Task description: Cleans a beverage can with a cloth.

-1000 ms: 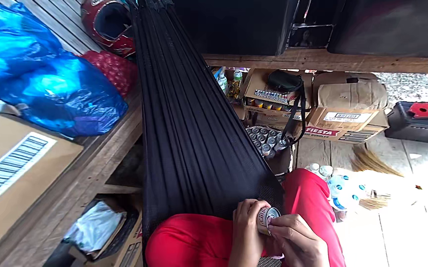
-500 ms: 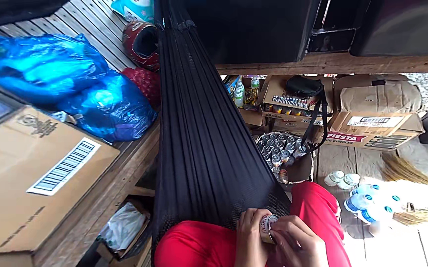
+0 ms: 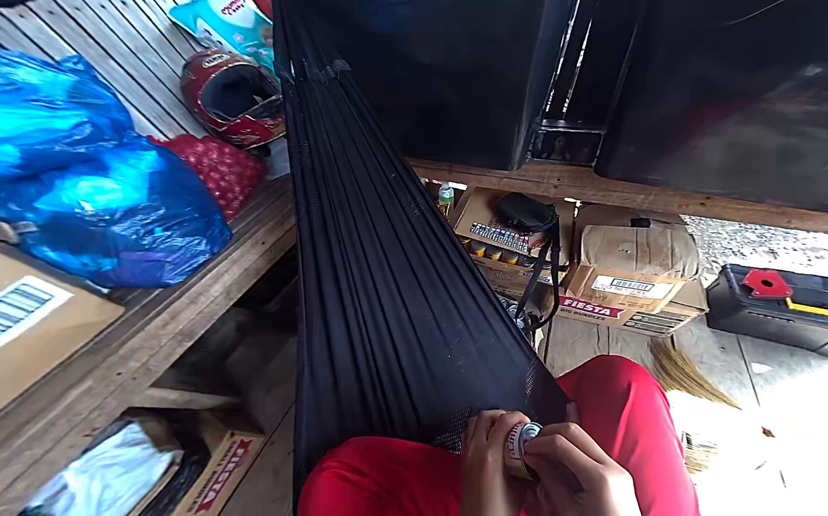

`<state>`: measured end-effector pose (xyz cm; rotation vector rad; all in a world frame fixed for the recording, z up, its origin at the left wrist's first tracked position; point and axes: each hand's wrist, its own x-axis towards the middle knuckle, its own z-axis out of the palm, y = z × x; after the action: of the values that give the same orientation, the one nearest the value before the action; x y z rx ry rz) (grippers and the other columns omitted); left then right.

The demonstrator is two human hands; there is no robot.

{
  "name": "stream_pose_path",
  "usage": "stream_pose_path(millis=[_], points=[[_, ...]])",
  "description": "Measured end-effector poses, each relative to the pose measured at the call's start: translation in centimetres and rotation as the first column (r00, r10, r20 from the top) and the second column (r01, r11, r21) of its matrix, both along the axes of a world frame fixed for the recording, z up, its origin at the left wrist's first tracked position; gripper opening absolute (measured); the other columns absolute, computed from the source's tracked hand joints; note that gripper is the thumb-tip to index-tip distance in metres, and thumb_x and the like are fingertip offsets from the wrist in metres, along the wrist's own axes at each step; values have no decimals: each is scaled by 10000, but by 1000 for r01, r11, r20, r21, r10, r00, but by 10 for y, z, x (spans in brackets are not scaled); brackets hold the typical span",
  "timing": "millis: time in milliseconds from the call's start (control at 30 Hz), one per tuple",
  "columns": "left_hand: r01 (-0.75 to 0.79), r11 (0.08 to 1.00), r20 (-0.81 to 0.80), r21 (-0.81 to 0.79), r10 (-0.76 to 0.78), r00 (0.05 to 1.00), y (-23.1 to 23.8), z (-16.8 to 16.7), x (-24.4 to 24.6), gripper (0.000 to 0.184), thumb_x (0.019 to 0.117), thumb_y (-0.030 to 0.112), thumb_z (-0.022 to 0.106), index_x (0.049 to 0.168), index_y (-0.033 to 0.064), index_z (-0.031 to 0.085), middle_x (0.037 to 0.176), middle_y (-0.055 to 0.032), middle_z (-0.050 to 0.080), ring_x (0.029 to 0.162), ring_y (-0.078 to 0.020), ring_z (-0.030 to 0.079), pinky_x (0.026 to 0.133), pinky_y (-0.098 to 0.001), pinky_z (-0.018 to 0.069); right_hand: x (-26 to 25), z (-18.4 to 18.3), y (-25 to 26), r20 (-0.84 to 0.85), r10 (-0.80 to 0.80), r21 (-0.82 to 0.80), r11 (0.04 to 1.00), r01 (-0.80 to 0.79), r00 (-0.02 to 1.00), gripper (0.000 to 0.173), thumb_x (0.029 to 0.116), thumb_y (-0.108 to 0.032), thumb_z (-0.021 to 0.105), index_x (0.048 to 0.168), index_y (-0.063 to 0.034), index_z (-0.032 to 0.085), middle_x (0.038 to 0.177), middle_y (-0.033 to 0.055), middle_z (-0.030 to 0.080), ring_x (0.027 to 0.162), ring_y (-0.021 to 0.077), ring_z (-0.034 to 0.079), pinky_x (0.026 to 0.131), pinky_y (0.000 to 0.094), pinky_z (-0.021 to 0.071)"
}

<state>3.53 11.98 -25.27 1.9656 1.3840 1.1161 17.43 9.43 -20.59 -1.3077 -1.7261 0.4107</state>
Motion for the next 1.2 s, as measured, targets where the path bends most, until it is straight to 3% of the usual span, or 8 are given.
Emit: stream_pose_path(millis=[200,367,500,600,767,867,1033,1200], points=[[-40,998,-42,54,42,998,2,0,8,443,679,61,779,1118,114,761,1076,-98,719,1020,-294,684,852,-466,559,5,-1,4,-52,-55,-20,998,54,997,66,844,-113,729,872,-65,766,882,61,717,899,86,673,845,158,524],[-67,997,-102,36,70,992,-9,-8,-30,431,679,74,784,1109,100,766,1068,-116,720,1011,-315,686,847,-482,558,-35,-21,1,-133,-81,-45,996,75,988,65,853,-106,719,877,-59,756,884,53,707,889,61,670,829,145,529],[-83,996,-182,-14,79,980,-25,-9,-73,534,611,100,848,1137,79,756,1087,-148,713,1020,-353,682,825,-523,554,-78,-40,0,-128,-145,0,989,146,981,85,846,-141,696,852,-81,754,860,31,693,853,37,653,802,126,517],[-117,993,-260,-21,107,960,-32,-5,-112,532,608,119,859,1131,132,765,1094,-116,720,1016,-336,687,802,-517,555,-114,-43,-9,-113,-157,-14,988,156,981,84,846,-123,695,856,-69,759,864,54,700,853,61,665,797,128,521],[-148,982,-294,118,177,939,-30,4,-164,386,669,104,796,1044,194,793,1052,-57,721,989,-278,685,803,-468,541,-158,-42,-23,-100,-170,-78,984,162,980,91,859,-106,687,880,-56,759,849,66,697,825,101,673,778,165,537],[-164,972,-293,167,208,933,-27,11,-180,306,711,145,775,1010,207,792,1051,-35,719,1000,-247,677,828,-446,520,-174,-37,-35,-135,-120,-94,990,108,984,95,871,-79,690,914,-29,758,883,105,710,868,142,688,829,193,542],[-100,985,-248,144,133,959,-22,15,-171,251,770,131,708,1004,183,783,1063,-46,717,1026,-248,675,846,-452,517,-170,-38,-46,-272,31,17,999,-27,962,86,932,-112,676,925,-42,726,897,108,679,944,120,649,905,159,490],[-39,996,-90,81,46,995,-25,11,-119,291,783,38,701,1053,123,769,1073,-94,706,1049,-260,664,883,-420,538,-117,-29,-28,-190,74,124,991,-50,979,101,977,-181,657,957,-103,718,903,55,661,939,95,632,876,169,489]])
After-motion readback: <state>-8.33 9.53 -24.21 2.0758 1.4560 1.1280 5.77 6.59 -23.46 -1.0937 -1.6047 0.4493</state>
